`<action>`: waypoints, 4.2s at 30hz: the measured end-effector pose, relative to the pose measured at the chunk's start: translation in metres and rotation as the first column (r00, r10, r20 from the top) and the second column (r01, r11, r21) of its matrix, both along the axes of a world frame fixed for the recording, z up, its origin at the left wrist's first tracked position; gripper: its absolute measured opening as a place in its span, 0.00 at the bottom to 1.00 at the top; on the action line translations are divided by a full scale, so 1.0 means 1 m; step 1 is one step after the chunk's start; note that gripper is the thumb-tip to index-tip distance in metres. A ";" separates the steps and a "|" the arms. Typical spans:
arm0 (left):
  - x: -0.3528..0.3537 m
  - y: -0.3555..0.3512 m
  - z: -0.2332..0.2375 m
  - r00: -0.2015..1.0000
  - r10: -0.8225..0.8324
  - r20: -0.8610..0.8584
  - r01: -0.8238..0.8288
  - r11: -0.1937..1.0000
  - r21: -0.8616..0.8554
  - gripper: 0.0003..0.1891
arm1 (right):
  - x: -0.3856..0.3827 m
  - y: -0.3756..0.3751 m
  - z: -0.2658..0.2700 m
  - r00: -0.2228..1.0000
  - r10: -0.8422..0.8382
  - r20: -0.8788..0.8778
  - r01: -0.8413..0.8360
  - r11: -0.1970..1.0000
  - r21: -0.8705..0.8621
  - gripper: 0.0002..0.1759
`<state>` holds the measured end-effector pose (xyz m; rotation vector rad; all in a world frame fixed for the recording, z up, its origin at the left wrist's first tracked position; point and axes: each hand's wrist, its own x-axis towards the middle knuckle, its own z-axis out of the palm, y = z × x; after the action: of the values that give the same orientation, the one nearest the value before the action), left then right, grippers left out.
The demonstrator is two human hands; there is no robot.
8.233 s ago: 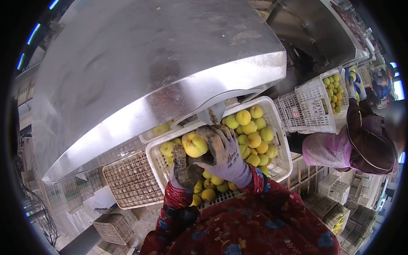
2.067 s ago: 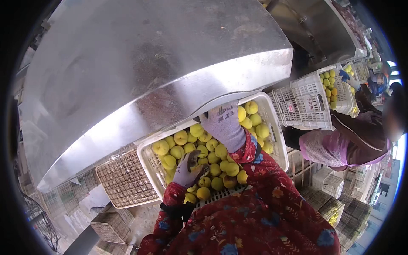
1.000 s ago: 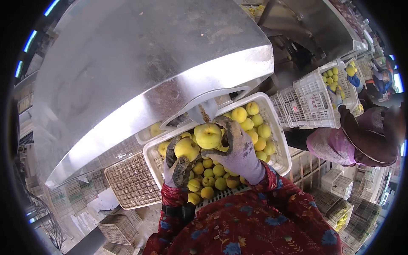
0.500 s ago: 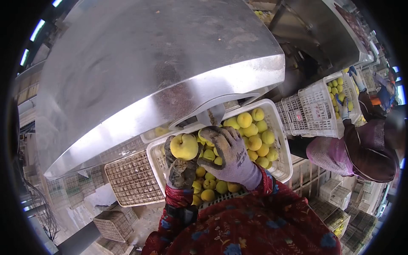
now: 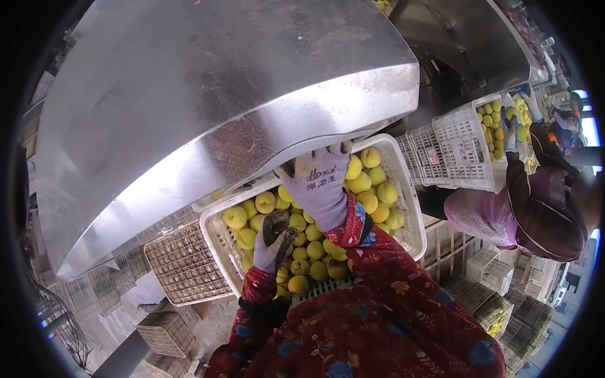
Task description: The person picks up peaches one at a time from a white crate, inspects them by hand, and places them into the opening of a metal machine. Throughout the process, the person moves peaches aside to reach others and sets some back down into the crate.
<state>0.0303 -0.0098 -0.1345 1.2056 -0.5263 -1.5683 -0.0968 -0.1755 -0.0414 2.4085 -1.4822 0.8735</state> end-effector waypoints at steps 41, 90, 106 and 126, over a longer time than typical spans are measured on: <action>0.022 -0.012 0.084 0.983 0.098 -0.158 -0.142 0.945 -0.295 0.45 | -0.020 0.029 0.032 0.925 0.020 0.379 -0.186 0.894 0.406 0.40; 0.020 0.064 -0.017 0.413 -0.724 0.552 0.793 0.584 0.174 0.26 | -0.115 0.084 -0.010 0.602 -0.240 0.762 -0.720 0.250 0.648 0.45; 0.010 -0.007 0.073 0.936 0.132 -0.325 -0.223 0.939 -0.261 0.30 | -0.042 0.060 0.050 0.864 0.034 0.503 -0.298 0.839 0.456 0.40; 0.016 -0.037 0.084 0.958 0.148 -0.244 -0.203 0.954 -0.221 0.28 | -0.007 0.027 0.023 0.949 0.094 0.302 -0.166 0.961 0.222 0.32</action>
<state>0.0468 -0.0466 -0.0505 0.8513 -0.4351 -1.4185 -0.1041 -0.1483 -0.0181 2.6765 -1.6305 1.1804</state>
